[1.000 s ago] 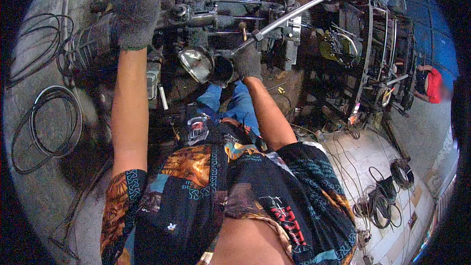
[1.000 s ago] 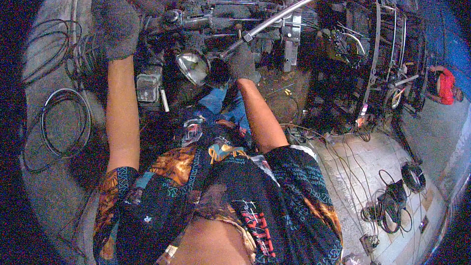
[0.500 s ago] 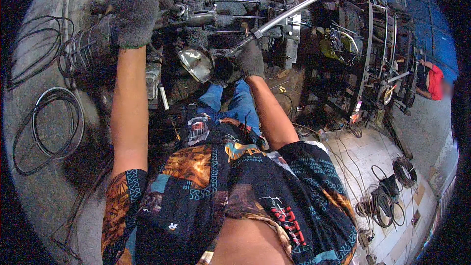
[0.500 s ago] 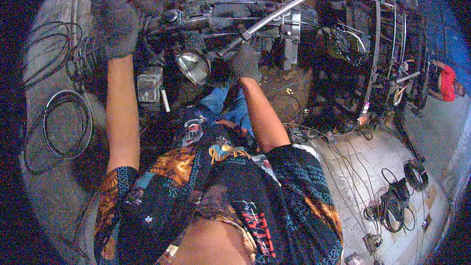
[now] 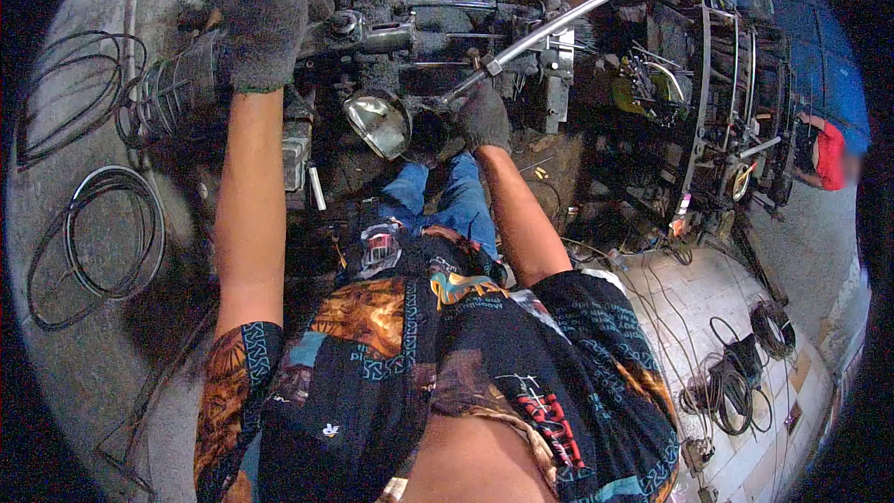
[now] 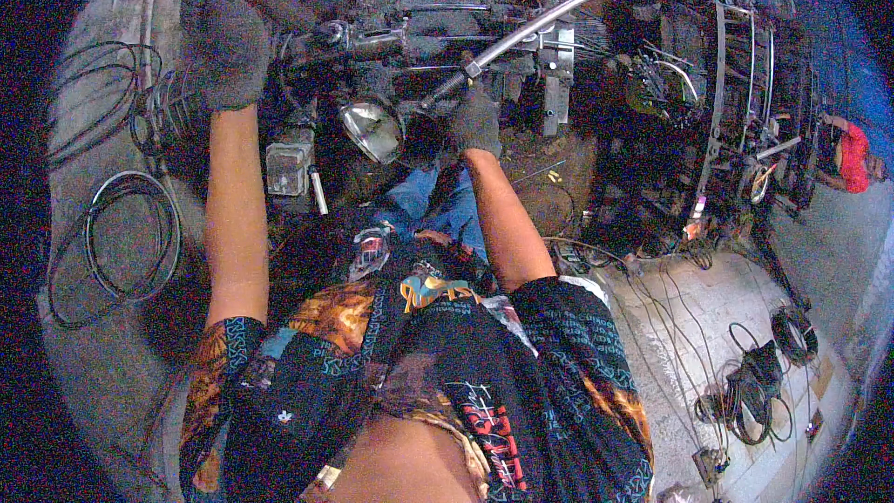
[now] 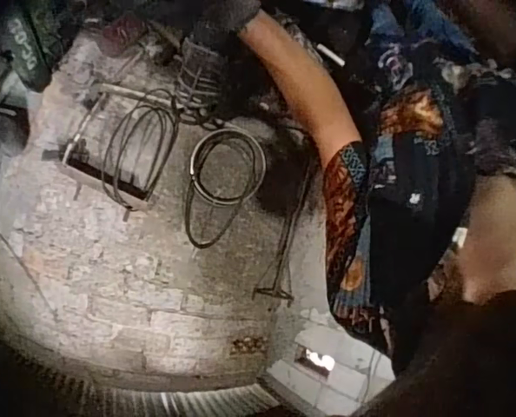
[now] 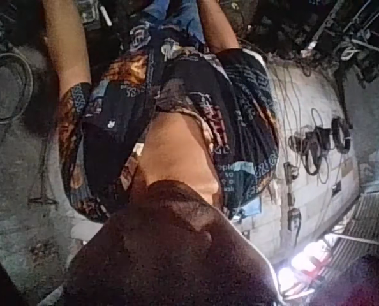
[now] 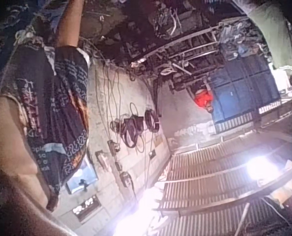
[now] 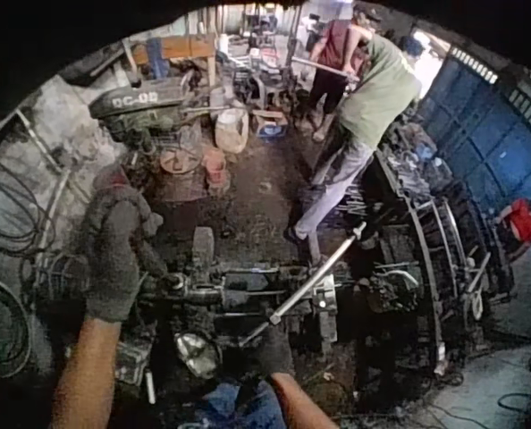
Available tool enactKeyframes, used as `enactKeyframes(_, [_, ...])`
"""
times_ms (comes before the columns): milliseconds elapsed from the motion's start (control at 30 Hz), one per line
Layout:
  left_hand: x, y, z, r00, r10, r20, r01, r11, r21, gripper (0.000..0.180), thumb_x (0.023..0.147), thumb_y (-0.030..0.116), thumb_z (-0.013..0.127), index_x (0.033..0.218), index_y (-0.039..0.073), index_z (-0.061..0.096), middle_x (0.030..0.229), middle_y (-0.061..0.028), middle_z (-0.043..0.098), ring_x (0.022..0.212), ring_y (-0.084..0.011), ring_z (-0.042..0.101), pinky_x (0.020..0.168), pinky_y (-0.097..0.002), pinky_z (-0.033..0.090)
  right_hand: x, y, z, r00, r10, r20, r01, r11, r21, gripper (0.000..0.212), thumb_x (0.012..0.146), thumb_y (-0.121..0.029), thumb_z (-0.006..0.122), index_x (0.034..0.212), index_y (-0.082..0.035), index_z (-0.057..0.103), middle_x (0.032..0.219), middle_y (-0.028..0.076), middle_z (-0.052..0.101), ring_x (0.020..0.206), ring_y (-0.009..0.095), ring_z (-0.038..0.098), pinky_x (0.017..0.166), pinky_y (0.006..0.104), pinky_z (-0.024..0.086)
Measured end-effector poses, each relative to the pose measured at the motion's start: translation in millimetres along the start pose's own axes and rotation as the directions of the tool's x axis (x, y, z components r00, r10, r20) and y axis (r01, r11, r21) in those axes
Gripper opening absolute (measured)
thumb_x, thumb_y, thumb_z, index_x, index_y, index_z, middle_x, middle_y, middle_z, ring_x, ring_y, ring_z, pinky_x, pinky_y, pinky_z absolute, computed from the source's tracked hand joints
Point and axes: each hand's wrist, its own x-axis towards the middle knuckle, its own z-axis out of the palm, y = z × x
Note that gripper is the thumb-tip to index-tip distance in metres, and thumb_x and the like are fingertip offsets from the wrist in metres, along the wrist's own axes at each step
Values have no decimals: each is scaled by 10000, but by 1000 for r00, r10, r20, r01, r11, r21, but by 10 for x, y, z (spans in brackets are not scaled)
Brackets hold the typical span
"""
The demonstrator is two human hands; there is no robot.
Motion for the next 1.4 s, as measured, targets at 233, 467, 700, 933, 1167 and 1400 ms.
enactKeyframes(233, [65, -188, -71, 998, 58, -33, -57, 997, 50, 181, 1000, 253, 561, 1063, 88, 598, 881, -33, 560, 730, -144, 590, 696, -376, 592, 127, -8, 39, 919, -303, -251, 284, 953, -110, 309, 940, -155, 543, 1220, -60, 632, 1058, 250, 687, 978, 464, 665, 810, 545, 535])
enactKeyframes(467, [139, -348, -207, 993, 117, -14, -117, 993, 0, 176, 995, 229, 582, 1080, 76, 595, 929, -24, 566, 787, -145, 595, 692, -366, 583, 226, 248, 315, 984, -177, -5, 176, 982, -71, 223, 912, -154, 570, 1063, 2, 619, 967, 282, 674, 905, 508, 633, 772, 551, 508])
enactKeyframes(700, [6, -3, -11, 1000, 2, 26, -2, 1000, -26, 167, 990, 234, 563, 1059, 85, 595, 873, -39, 572, 742, -148, 609, 477, -301, 556, 102, 175, 354, 980, -52, -190, 77, 989, 127, 235, 945, -206, 571, 1049, 2, 607, 964, 294, 671, 938, 504, 639, 780, 551, 509])
enactKeyframes(933, [16, 19, 3, 998, -63, 27, 61, 997, 37, 158, 977, 224, 557, 1036, 82, 593, 837, -41, 576, 700, -156, 617, 441, -320, 557, 305, 127, 441, 954, -67, -293, 121, 978, 167, 213, 922, -158, 592, 1043, 14, 624, 964, 278, 666, 924, 477, 644, 794, 533, 512])
enactKeyframes(1167, [55, -75, -31, 998, 11, -68, -4, 994, 110, 157, 974, 227, 561, 1024, 81, 587, 888, -19, 569, 738, -140, 586, 695, -287, 550, 112, 99, 465, 966, -71, -247, 99, 990, 101, 164, 890, -107, 594, 995, 15, 621, 906, 236, 661, 904, 443, 649, 793, 511, 510])
enactKeyframes(1400, [64, -128, -63, 996, 65, -68, -53, 985, 167, 160, 972, 226, 561, 1028, 79, 586, 896, -16, 565, 740, -135, 576, 707, -292, 546, 342, 18, 356, 962, -47, -267, 104, 974, 203, 103, 899, -120, 601, 925, -22, 622, 767, 178, 617, 739, 359, 611, 688, 474, 486])
